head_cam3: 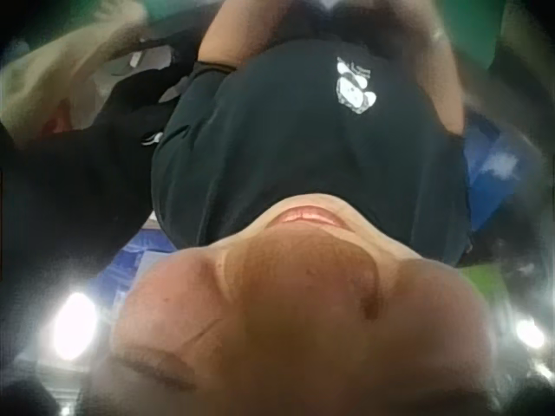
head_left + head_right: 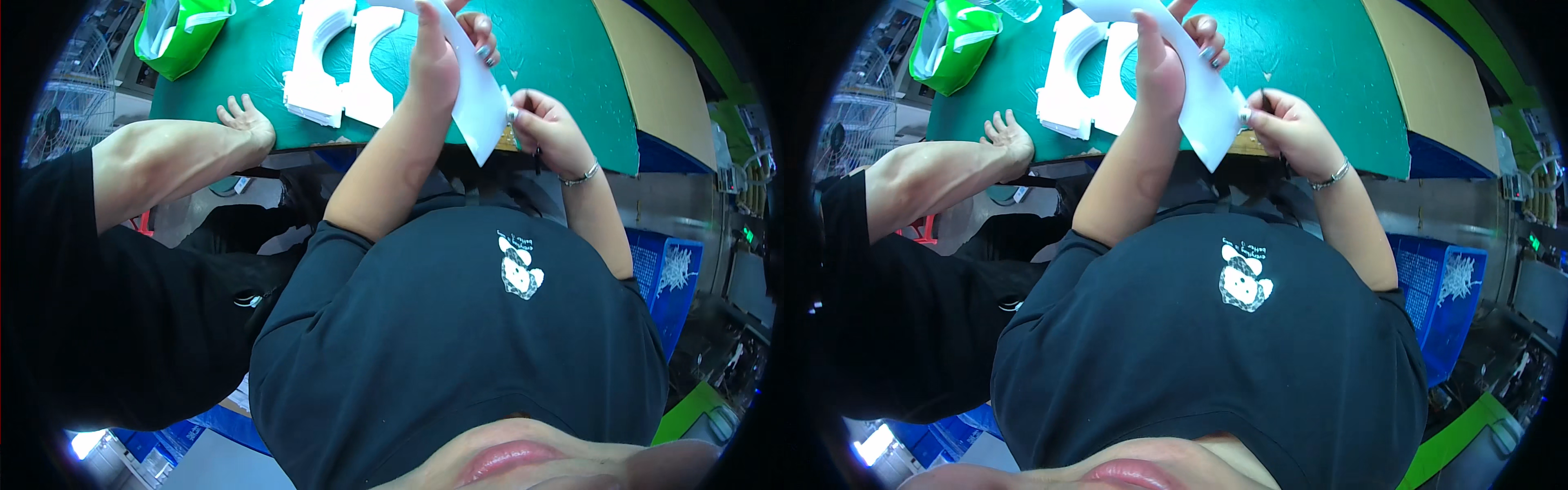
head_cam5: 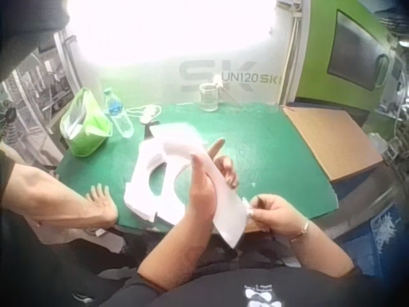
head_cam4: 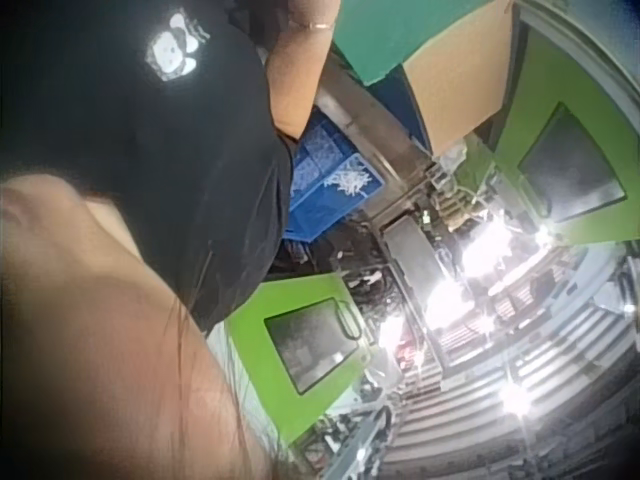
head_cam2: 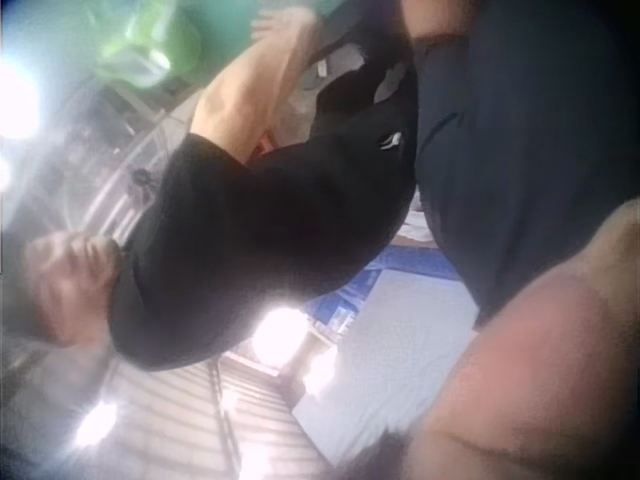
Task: The person scrapes excess material from plastic parts using a blade and places them onto a stack on the table.
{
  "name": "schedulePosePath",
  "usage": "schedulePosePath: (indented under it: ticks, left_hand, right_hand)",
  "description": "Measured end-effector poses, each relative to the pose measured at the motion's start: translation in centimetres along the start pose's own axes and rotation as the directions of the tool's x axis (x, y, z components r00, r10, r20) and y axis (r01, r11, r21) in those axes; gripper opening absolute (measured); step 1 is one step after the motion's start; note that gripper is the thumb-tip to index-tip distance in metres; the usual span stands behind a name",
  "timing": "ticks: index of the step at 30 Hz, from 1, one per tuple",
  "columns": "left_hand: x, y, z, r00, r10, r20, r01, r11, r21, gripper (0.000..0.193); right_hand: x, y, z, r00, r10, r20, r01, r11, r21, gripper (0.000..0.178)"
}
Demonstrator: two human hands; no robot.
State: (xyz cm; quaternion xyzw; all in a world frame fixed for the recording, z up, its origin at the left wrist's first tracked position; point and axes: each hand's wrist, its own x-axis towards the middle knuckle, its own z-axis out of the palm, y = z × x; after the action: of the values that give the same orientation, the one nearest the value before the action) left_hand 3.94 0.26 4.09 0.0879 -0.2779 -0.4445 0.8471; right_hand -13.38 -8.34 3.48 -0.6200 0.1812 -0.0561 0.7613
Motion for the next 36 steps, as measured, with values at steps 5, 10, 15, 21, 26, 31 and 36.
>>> schedulePosePath:
  ticks: [5,10,15,21,26,31,36]
  left_hand:
    - [-1.6,-0.4,0.2,0.948,-0.073,-0.308,0.26,0.736,0.626,0.048]
    - [-2.7,-1.0,-0.6,0.959,0.18,-0.217,0.082,0.56,0.825,0.038]
    - [-2.5,1.8,2.2,0.973,0.156,-0.169,0.077,0.472,0.878,0.044]
    - [-1.8,2.4,3.3,0.984,0.179,-0.008,-0.038,0.252,0.967,0.04]
    - [-1.6,1.5,3.5,0.995,0.101,0.013,-0.055,0.427,0.903,0.038]
    - [-1.6,2.1,4.7,0.994,-0.039,-0.098,0.105,0.508,0.855,0.038]
    - [-1.5,1.7,4.5,0.999,0.022,0.028,-0.035,0.515,0.856,0.038]
  right_hand:
    - [0.4,-0.5,0.6,0.882,-0.407,-0.236,0.337,0.896,-0.289,0.012]
    - [0.4,-0.2,3.1,0.805,-0.551,-0.221,0.378,0.763,-0.525,0.016]
    - [0.3,-2.6,2.8,0.853,-0.521,-0.022,0.397,0.675,-0.622,0.03]
    - [1.1,-3.4,2.5,0.844,-0.503,0.186,0.493,0.592,-0.637,0.038]
    - [0.7,-3.2,2.4,0.822,-0.518,0.239,0.542,0.578,-0.611,0.038]
    - [-0.3,-4.0,2.8,0.825,-0.53,0.196,0.531,0.607,-0.591,0.038]
    - [-0.6,-4.0,2.7,0.813,-0.525,0.254,0.559,0.576,-0.596,0.04]
